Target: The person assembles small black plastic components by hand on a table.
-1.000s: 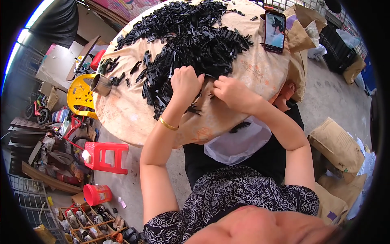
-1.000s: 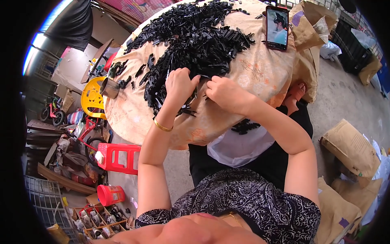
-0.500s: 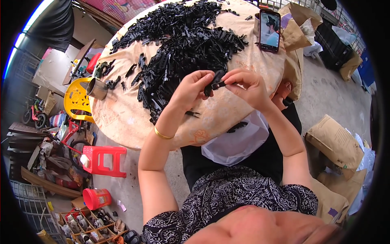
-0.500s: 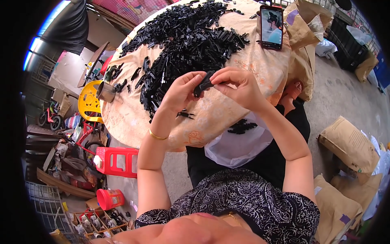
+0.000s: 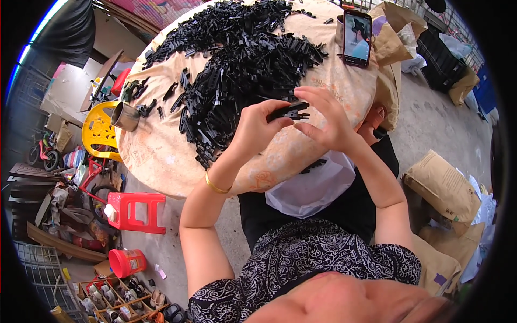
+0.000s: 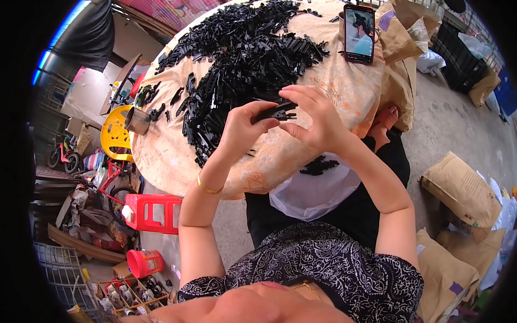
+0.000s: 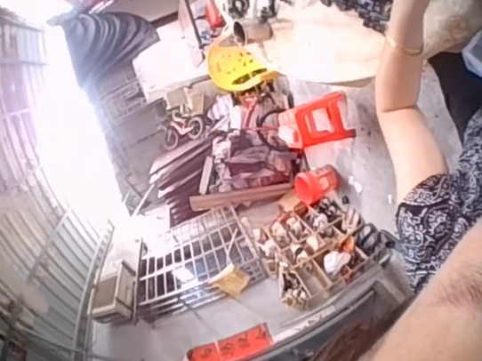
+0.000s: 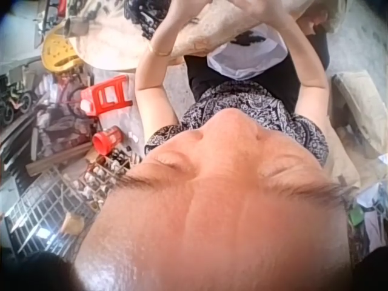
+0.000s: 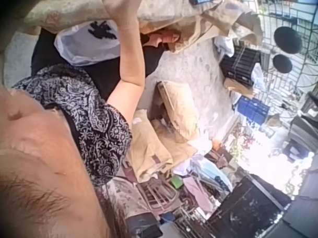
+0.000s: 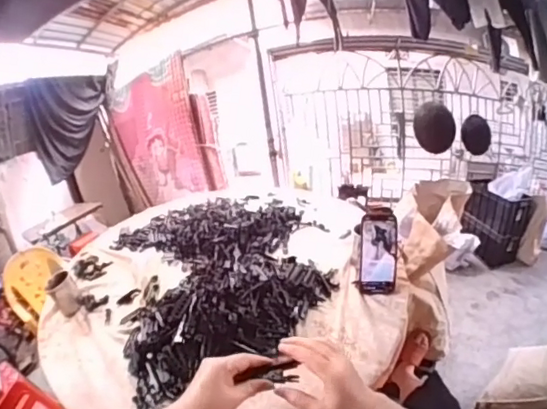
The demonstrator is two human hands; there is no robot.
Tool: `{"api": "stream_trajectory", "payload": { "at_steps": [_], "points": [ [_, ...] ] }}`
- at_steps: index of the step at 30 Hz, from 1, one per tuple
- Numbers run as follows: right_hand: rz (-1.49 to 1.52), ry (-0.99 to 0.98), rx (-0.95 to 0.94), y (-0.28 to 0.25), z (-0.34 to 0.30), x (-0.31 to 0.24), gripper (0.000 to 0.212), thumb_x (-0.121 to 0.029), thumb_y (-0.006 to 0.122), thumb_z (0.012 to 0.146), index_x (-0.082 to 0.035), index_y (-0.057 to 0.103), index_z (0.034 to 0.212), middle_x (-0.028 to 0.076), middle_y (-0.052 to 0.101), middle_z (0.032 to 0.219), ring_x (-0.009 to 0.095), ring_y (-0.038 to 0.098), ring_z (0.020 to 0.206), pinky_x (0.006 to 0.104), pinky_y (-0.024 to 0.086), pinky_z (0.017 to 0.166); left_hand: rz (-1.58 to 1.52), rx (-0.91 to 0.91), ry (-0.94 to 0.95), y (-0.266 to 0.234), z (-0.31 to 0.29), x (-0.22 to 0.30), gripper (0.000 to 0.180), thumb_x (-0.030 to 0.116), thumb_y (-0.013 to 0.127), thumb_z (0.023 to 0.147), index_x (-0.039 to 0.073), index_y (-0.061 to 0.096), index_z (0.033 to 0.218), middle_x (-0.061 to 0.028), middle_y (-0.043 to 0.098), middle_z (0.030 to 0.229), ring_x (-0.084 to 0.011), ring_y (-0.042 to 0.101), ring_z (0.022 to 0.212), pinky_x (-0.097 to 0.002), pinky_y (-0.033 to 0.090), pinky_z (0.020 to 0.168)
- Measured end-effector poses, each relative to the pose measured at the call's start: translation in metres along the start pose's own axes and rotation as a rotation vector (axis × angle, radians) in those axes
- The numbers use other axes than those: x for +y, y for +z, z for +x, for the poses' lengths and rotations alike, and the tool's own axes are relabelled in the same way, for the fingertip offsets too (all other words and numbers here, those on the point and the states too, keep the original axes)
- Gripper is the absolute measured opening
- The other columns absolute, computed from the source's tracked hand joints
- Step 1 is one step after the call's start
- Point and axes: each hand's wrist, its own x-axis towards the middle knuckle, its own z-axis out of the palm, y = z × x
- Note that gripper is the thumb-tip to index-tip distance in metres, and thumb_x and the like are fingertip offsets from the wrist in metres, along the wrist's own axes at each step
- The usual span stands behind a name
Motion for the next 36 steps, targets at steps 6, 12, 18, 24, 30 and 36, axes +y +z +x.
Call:
{"api": "stream_trajectory", "payload": {
  "at_steps": [6, 12, 18, 24, 30, 36],
  "points": [
    [0.298, 0.409, -0.364, -0.007, -0.004, 0.004, 0.037, -0.006, 0.074, 0.072, 0.0, 0.061, 0.106, 0.013, 0.066, 0.09, 0.019, 0.064, 0.077, 0.028, 0.05, 0.071, 0.27, 0.021, 0.165, 0.003, -0.004, 0.005, 0.029, 0.001, 0.069, 0.074, 0.001, 0.064, 0.103, -0.0078, 0.068, 0.077, -0.0063, 0.058, 0.064, -0.0208, 0.046, 0.057],
    [0.375, 0.505, -0.287, -0.01, -0.011, 0.005, 0.024, 0.002, 0.07, 0.072, 0.002, 0.064, 0.095, 0.008, 0.066, 0.082, 0.012, 0.062, 0.076, 0.0248, 0.049, 0.07, 0.294, -0.025, 0.192, 0.004, -0.002, 0.009, 0.03, 0.003, 0.071, 0.074, 0.001, 0.065, 0.103, -0.0076, 0.067, 0.075, -0.0065, 0.057, 0.064, -0.0217, 0.047, 0.058],
    [0.436, 0.621, -0.717, -0.036, -0.013, 0.01, 0.029, -0.015, 0.075, 0.071, 0.001, 0.066, 0.093, 0.007, 0.066, 0.078, 0.01, 0.061, 0.067, 0.0262, 0.047, 0.06, 0.07, -0.184, 0.092, -0.007, 0.015, -0.005, 0.026, 0.014, 0.073, 0.073, 0.003, 0.067, 0.096, -0.0109, 0.065, 0.087, -0.0169, 0.058, 0.075, -0.0284, 0.047, 0.067],
    [0.304, 0.334, -0.966, -0.036, -0.005, -0.001, 0.023, -0.023, 0.071, 0.072, -0.003, 0.066, 0.084, 0.01, 0.061, 0.077, 0.026, 0.06, 0.075, 0.0342, 0.047, 0.066, 0.908, 0.156, 0.413, -0.01, 0.027, -0.031, 0.027, 0.006, 0.067, 0.072, 0.006, 0.066, 0.098, -0.0084, 0.06, 0.091, -0.0269, 0.052, 0.09, -0.0346, 0.045, 0.083],
    [-0.205, 0.05, -0.249, 0.025, 0.0, 0.046, 0.012, -0.012, 0.062, 0.076, -0.004, 0.064, 0.085, 0.009, 0.06, 0.085, 0.029, 0.057, 0.085, 0.037, 0.047, 0.073, 0.987, 0.075, 0.402, -0.008, 0.037, -0.038, 0.014, 0.004, 0.062, 0.068, 0.004, 0.064, 0.081, -0.0109, 0.057, 0.086, -0.0281, 0.051, 0.087, -0.0342, 0.046, 0.076],
    [-0.282, 0.099, -0.362, 0.026, 0.001, 0.054, 0.026, -0.007, 0.063, 0.075, -0.005, 0.062, 0.101, 0.008, 0.059, 0.089, 0.024, 0.059, 0.082, 0.0335, 0.049, 0.073, 0.777, 0.25, 0.416, -0.01, 0.026, -0.026, 0.015, 0.002, 0.06, 0.069, 0.001, 0.06, 0.084, -0.0119, 0.057, 0.081, -0.0312, 0.053, 0.083, -0.0364, 0.046, 0.077]
  ]
}}
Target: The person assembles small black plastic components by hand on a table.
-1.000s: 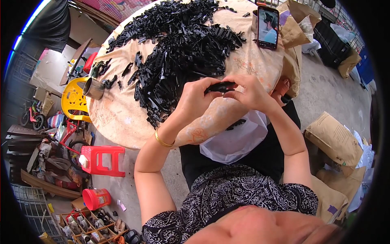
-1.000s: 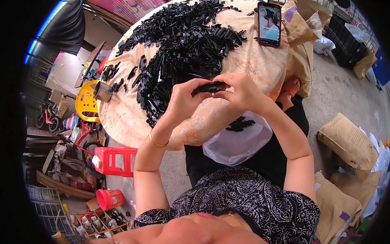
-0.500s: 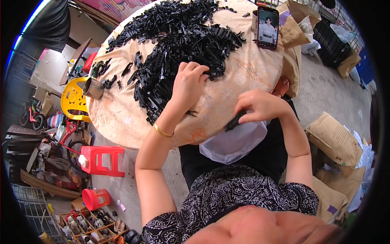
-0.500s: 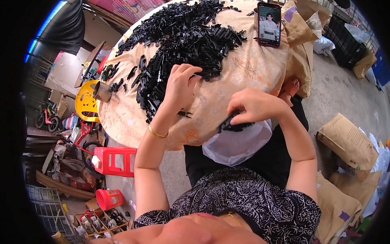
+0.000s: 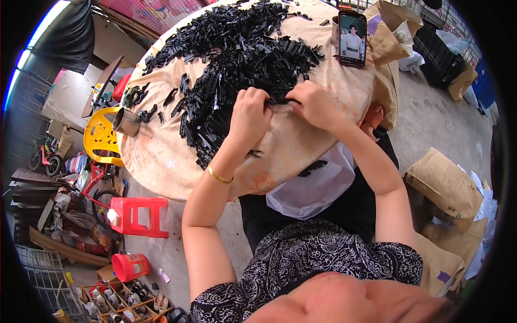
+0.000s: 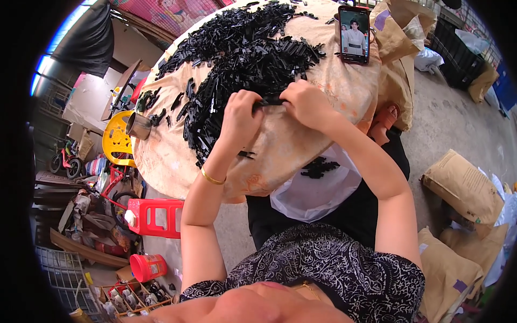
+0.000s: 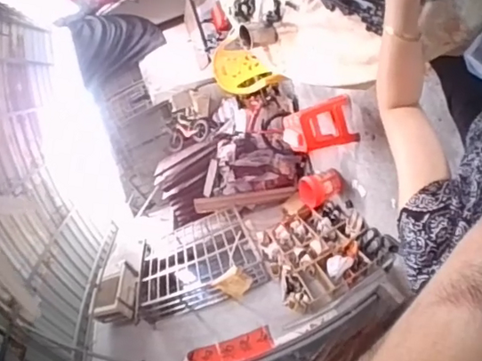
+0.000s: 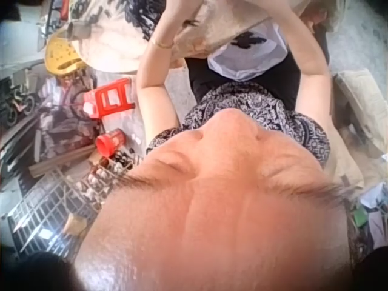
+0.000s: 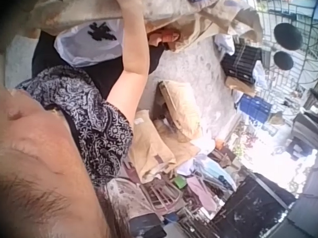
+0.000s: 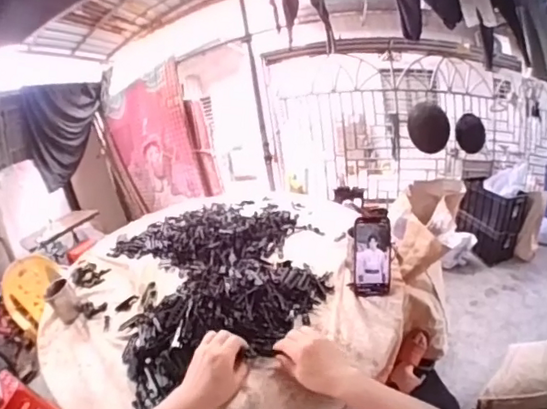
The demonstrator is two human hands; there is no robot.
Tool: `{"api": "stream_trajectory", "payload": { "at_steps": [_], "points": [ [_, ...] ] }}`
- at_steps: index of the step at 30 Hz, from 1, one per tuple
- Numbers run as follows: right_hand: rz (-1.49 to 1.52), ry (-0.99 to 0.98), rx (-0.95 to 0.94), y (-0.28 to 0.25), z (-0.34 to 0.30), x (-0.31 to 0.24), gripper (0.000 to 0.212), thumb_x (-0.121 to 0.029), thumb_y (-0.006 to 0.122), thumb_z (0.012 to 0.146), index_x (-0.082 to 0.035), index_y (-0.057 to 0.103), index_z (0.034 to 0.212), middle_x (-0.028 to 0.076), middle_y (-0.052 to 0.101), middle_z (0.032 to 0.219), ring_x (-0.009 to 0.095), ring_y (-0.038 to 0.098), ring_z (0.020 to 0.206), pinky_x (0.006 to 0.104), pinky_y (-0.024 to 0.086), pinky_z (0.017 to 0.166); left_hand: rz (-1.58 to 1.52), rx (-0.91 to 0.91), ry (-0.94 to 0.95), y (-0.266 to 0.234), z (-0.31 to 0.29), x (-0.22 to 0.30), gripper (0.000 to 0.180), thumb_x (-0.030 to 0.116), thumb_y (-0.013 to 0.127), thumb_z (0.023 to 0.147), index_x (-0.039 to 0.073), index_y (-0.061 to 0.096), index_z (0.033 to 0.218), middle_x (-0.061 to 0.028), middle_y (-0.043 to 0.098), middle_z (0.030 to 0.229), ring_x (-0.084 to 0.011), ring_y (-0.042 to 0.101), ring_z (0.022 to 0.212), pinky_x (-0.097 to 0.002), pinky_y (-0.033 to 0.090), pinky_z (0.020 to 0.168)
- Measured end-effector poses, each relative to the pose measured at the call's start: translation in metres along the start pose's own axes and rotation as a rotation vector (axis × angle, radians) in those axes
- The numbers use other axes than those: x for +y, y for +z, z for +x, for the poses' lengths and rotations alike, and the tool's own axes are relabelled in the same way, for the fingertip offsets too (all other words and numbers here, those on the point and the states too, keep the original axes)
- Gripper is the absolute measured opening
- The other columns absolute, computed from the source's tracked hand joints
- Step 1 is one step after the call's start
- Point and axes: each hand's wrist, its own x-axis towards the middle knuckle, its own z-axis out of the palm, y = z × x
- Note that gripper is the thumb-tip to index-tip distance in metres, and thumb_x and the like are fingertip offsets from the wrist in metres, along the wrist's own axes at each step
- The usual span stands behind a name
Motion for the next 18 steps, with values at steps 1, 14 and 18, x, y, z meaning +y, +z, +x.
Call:
{"api": "stream_trajectory", "payload": {
  "at_steps": [1, 14, 18],
  "points": [
    [0.0, -0.001, -0.002, -0.004, 0.0, -0.004, 0.026, -0.007, 0.063, 0.075, -0.005, 0.062, 0.101, 0.008, 0.059, 0.089, 0.024, 0.059, 0.082, 0.0335, 0.049, 0.073, -0.059, 0.065, -0.069, -0.003, 0.001, 0.001, 0.019, 0.0, 0.059, 0.07, 0.001, 0.059, 0.088, -0.0121, 0.058, 0.08, -0.0326, 0.054, 0.081, -0.0371, 0.046, 0.076],
    [0.562, 0.265, 0.264, -0.018, -0.011, -0.045, 0.023, -0.004, 0.072, 0.075, 0.0, 0.065, 0.096, 0.005, 0.064, 0.081, 0.013, 0.06, 0.073, 0.0238, 0.048, 0.063, -1.449, -0.014, -0.826, 0.002, -0.006, 0.019, 0.025, 0.009, 0.06, 0.088, -0.006, 0.06, 0.108, -0.0077, 0.064, 0.095, -0.0104, 0.06, 0.084, -0.0218, 0.053, 0.074],
    [0.408, 0.131, 0.281, -0.019, -0.014, -0.037, 0.026, -0.011, 0.075, 0.071, -0.003, 0.067, 0.095, 0.011, 0.065, 0.082, 0.02, 0.062, 0.069, 0.0275, 0.048, 0.059, -1.102, -0.115, -0.631, -0.004, -0.007, 0.022, 0.029, 0.006, 0.066, 0.082, -0.005, 0.061, 0.109, -0.0062, 0.065, 0.092, -0.0081, 0.059, 0.08, -0.0203, 0.049, 0.07]
  ]
}}
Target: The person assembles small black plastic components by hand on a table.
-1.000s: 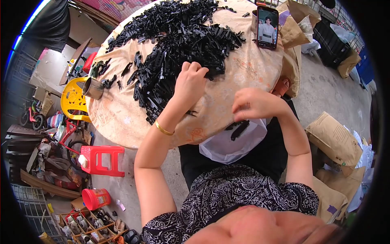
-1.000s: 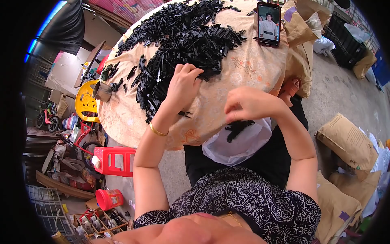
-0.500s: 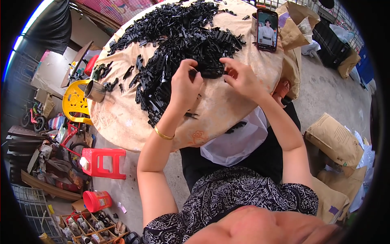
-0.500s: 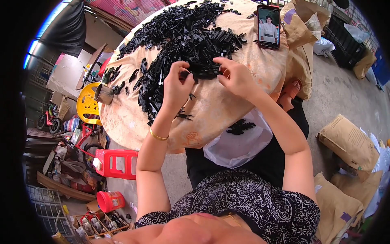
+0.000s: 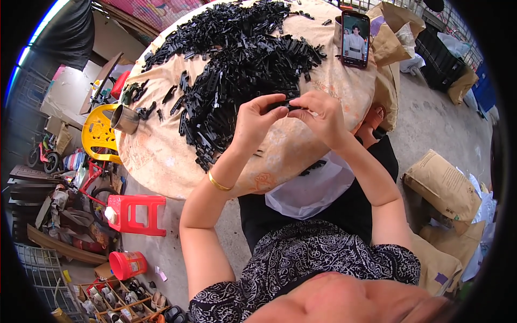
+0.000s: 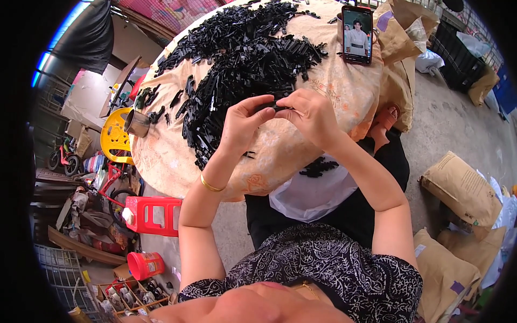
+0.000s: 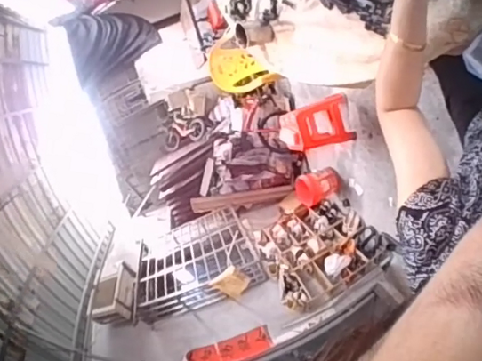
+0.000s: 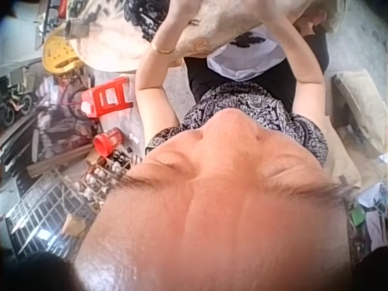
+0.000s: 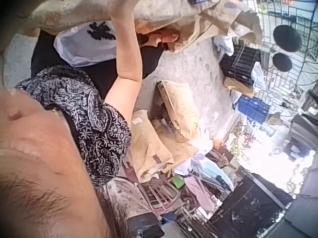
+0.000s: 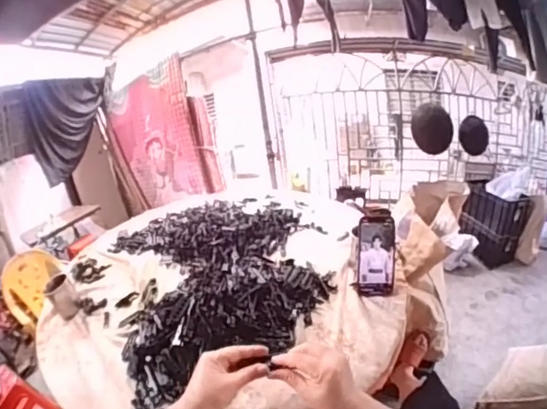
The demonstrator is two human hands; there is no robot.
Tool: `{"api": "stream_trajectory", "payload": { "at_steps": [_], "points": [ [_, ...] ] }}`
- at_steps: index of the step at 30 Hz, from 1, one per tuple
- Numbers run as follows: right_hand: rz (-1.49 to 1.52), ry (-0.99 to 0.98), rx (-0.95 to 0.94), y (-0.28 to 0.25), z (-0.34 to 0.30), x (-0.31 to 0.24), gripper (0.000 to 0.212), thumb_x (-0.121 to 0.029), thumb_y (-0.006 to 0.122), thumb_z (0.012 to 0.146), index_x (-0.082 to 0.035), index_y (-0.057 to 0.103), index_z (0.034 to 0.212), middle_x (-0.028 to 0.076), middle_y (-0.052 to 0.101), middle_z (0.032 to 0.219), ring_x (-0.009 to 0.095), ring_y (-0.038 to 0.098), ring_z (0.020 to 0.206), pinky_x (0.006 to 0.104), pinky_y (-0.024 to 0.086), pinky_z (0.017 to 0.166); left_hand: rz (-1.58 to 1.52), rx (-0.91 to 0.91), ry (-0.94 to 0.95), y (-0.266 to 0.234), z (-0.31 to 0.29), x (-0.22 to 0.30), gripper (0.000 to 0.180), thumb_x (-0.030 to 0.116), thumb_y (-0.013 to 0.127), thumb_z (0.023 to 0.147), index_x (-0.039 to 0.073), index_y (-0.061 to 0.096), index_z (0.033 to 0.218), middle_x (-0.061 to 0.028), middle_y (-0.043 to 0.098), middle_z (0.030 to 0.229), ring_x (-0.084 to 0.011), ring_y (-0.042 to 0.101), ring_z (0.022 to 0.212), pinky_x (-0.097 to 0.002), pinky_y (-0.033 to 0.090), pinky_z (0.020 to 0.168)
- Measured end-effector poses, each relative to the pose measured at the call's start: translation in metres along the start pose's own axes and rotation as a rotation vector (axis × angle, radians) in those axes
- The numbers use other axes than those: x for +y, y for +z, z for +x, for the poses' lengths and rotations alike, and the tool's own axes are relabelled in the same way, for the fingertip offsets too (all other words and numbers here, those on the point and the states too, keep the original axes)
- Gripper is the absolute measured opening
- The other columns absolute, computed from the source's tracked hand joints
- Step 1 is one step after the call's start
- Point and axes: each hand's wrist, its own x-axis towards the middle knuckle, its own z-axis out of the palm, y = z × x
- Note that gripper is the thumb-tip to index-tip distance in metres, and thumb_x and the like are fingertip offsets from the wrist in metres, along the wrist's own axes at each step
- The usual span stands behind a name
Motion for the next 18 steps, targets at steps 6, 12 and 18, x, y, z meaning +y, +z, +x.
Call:
{"api": "stream_trajectory", "payload": {
  "at_steps": [6, 12, 18],
  "points": [
    [0.034, 0.098, -0.025, -0.009, 0.0, -0.006, 0.036, -0.012, 0.076, 0.07, -0.001, 0.063, 0.102, 0.01, 0.064, 0.092, 0.017, 0.062, 0.075, 0.0256, 0.048, 0.064, 0.364, 0.0, 0.208, 0.0, -0.007, 0.005, 0.032, 0.002, 0.071, 0.074, 0.0, 0.064, 0.106, -0.0101, 0.068, 0.088, -0.0095, 0.06, 0.073, -0.0223, 0.048, 0.064],
    [0.109, 0.281, -0.286, -0.021, 0.001, -0.006, 0.036, -0.006, 0.074, 0.072, 0.0, 0.062, 0.106, 0.013, 0.065, 0.097, 0.016, 0.064, 0.078, 0.0264, 0.05, 0.069, 0.678, 0.022, 0.466, 0.007, -0.014, 0.012, 0.03, 0.003, 0.072, 0.071, -0.001, 0.064, 0.099, -0.0177, 0.066, 0.089, -0.0246, 0.065, 0.072, -0.0285, 0.051, 0.064],
    [0.195, 0.174, -0.134, -0.018, -0.005, -0.004, 0.023, -0.003, 0.072, 0.071, 0.001, 0.066, 0.092, 0.014, 0.066, 0.081, 0.02, 0.063, 0.069, 0.029, 0.049, 0.063, 0.663, -0.017, 0.422, 0.008, -0.014, 0.015, 0.028, 0.005, 0.073, 0.071, 0.0, 0.065, 0.097, -0.0161, 0.066, 0.086, -0.0238, 0.065, 0.071, -0.0286, 0.051, 0.064]
  ]
}}
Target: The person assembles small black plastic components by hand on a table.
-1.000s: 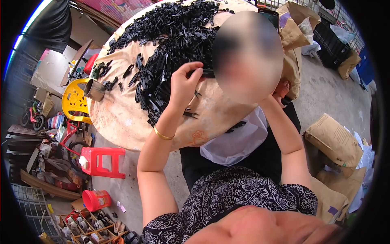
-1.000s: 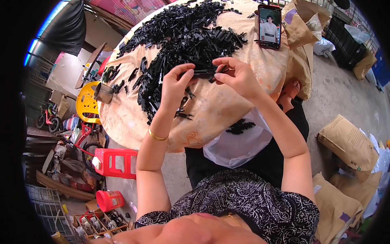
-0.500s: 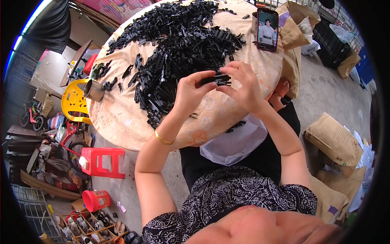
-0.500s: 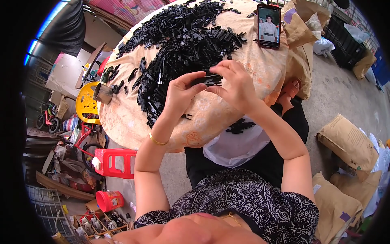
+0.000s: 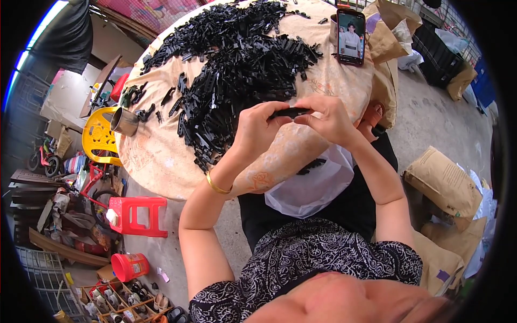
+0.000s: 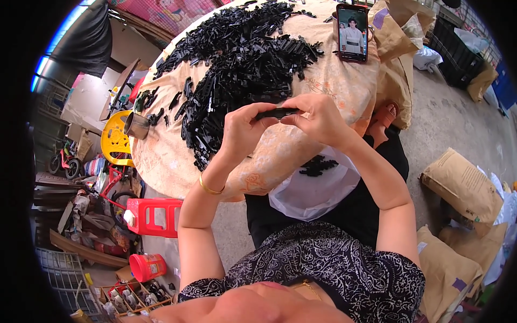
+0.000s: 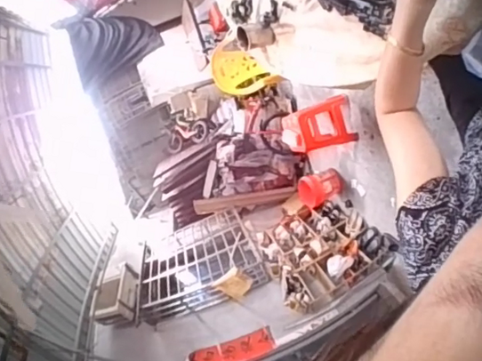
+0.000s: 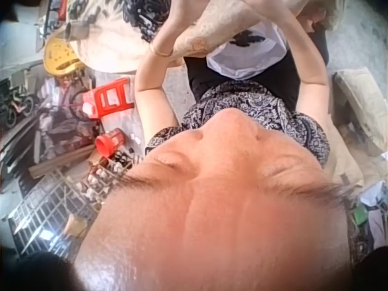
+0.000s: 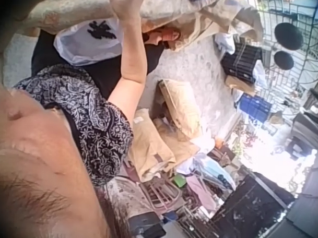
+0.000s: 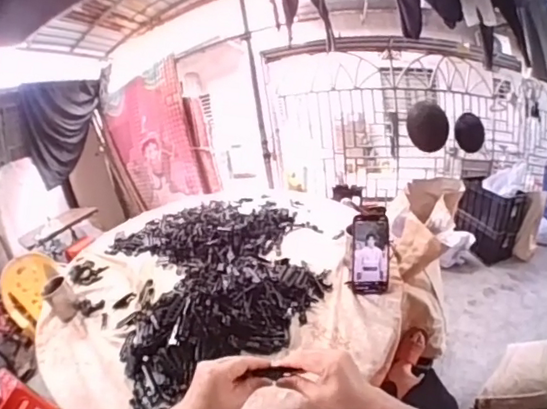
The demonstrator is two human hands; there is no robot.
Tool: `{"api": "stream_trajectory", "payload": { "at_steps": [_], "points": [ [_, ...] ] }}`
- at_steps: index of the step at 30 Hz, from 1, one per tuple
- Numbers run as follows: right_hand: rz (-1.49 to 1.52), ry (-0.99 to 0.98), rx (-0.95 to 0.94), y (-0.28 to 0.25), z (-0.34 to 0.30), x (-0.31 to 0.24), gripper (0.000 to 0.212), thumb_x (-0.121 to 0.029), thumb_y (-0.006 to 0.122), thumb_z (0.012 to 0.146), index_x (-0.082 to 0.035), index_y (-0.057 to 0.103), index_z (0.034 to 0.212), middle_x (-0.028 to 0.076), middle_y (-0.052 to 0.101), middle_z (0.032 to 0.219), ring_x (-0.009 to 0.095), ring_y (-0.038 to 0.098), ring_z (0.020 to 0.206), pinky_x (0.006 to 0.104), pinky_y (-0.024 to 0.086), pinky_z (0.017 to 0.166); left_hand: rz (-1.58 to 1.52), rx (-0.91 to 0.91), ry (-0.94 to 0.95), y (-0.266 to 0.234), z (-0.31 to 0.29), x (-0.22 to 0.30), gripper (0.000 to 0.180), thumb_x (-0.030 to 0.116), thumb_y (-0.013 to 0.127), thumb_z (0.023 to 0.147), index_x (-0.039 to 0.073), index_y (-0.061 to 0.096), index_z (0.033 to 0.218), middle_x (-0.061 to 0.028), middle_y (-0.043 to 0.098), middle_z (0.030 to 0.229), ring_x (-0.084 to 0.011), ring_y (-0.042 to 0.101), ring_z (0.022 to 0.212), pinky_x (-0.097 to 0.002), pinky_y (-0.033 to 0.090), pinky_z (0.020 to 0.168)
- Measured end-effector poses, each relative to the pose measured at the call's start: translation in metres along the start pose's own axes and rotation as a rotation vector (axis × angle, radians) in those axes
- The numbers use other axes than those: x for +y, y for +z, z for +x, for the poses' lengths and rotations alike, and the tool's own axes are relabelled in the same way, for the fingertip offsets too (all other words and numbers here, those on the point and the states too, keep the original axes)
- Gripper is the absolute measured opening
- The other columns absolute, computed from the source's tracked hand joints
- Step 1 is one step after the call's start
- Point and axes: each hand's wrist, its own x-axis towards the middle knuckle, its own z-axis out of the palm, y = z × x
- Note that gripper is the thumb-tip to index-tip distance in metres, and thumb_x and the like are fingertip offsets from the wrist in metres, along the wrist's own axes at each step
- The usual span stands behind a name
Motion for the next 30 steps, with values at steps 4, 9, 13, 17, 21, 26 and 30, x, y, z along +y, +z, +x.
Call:
{"api": "stream_trajectory", "payload": {
  "at_steps": [4, 9, 13, 17, 21, 26, 30],
  "points": [
    [-0.053, 0.031, -0.048, -0.004, -0.004, -0.002, 0.024, -0.004, 0.074, 0.069, 0.001, 0.066, 0.091, 0.011, 0.066, 0.08, 0.017, 0.062, 0.071, 0.0282, 0.049, 0.063, -0.146, -0.17, -0.161, -0.008, 0.006, -0.002, 0.024, 0.004, 0.073, 0.073, 0.001, 0.066, 0.096, -0.0088, 0.066, 0.085, -0.0101, 0.059, 0.07, -0.0227, 0.048, 0.062],
    [0.0, 0.186, -0.626, -0.037, -0.009, -0.018, 0.026, -0.016, 0.075, 0.07, 0.001, 0.066, 0.088, 0.011, 0.065, 0.073, 0.019, 0.062, 0.065, 0.0289, 0.047, 0.059, 0.351, 0.185, -0.037, -0.036, 0.017, -0.027, 0.025, 0.018, 0.073, 0.074, 0.002, 0.066, 0.092, -0.0104, 0.062, 0.085, -0.0208, 0.058, 0.074, -0.0312, 0.047, 0.068],
    [-0.007, 0.118, -0.822, -0.034, -0.006, -0.02, 0.026, -0.02, 0.073, 0.072, 0.0, 0.066, 0.086, 0.01, 0.064, 0.073, 0.02, 0.061, 0.064, 0.0305, 0.047, 0.059, 0.898, 0.231, -0.27, -0.06, 0.019, -0.058, 0.039, 0.03, 0.07, 0.076, 0.001, 0.064, 0.101, -0.0181, 0.061, 0.098, -0.0325, 0.059, 0.089, -0.0392, 0.047, 0.081],
    [-0.306, -0.158, -0.326, -0.01, 0.012, 0.011, 0.017, -0.017, 0.068, 0.076, -0.002, 0.066, 0.084, 0.009, 0.063, 0.077, 0.026, 0.06, 0.073, 0.034, 0.048, 0.066, 0.679, 0.119, -0.337, -0.067, 0.027, -0.071, 0.035, 0.023, 0.07, 0.075, 0.001, 0.064, 0.102, -0.0192, 0.062, 0.099, -0.0332, 0.059, 0.095, -0.0378, 0.046, 0.084],
    [-0.501, -0.251, -0.008, 0.021, 0.035, 0.043, 0.013, -0.015, 0.065, 0.077, -0.005, 0.065, 0.085, 0.008, 0.06, 0.082, 0.027, 0.056, 0.083, 0.0352, 0.048, 0.073, 0.559, 0.125, -0.309, -0.067, 0.021, -0.073, 0.029, 0.013, 0.067, 0.075, 0.005, 0.065, 0.102, -0.0167, 0.061, 0.098, -0.0334, 0.057, 0.097, -0.0375, 0.045, 0.086],
    [-0.754, -0.229, -0.142, 0.022, 0.044, 0.053, 0.012, -0.013, 0.065, 0.076, -0.008, 0.062, 0.087, 0.006, 0.057, 0.085, 0.026, 0.053, 0.085, 0.0359, 0.047, 0.075, 0.706, 0.263, 0.149, -0.039, 0.018, -0.046, 0.033, 0.0, 0.06, 0.067, 0.008, 0.065, 0.099, -0.0113, 0.056, 0.099, -0.0291, 0.048, 0.1, -0.0376, 0.042, 0.085],
    [-0.678, -0.247, -0.067, 0.018, 0.037, 0.044, 0.01, -0.008, 0.064, 0.076, -0.006, 0.063, 0.085, 0.008, 0.059, 0.086, 0.027, 0.054, 0.087, 0.0354, 0.047, 0.072, 0.76, 0.017, 0.275, -0.001, 0.02, -0.042, 0.021, 0.008, 0.067, 0.068, 0.005, 0.066, 0.089, -0.0099, 0.057, 0.094, -0.0279, 0.049, 0.096, -0.0358, 0.043, 0.082]
  ]
}}
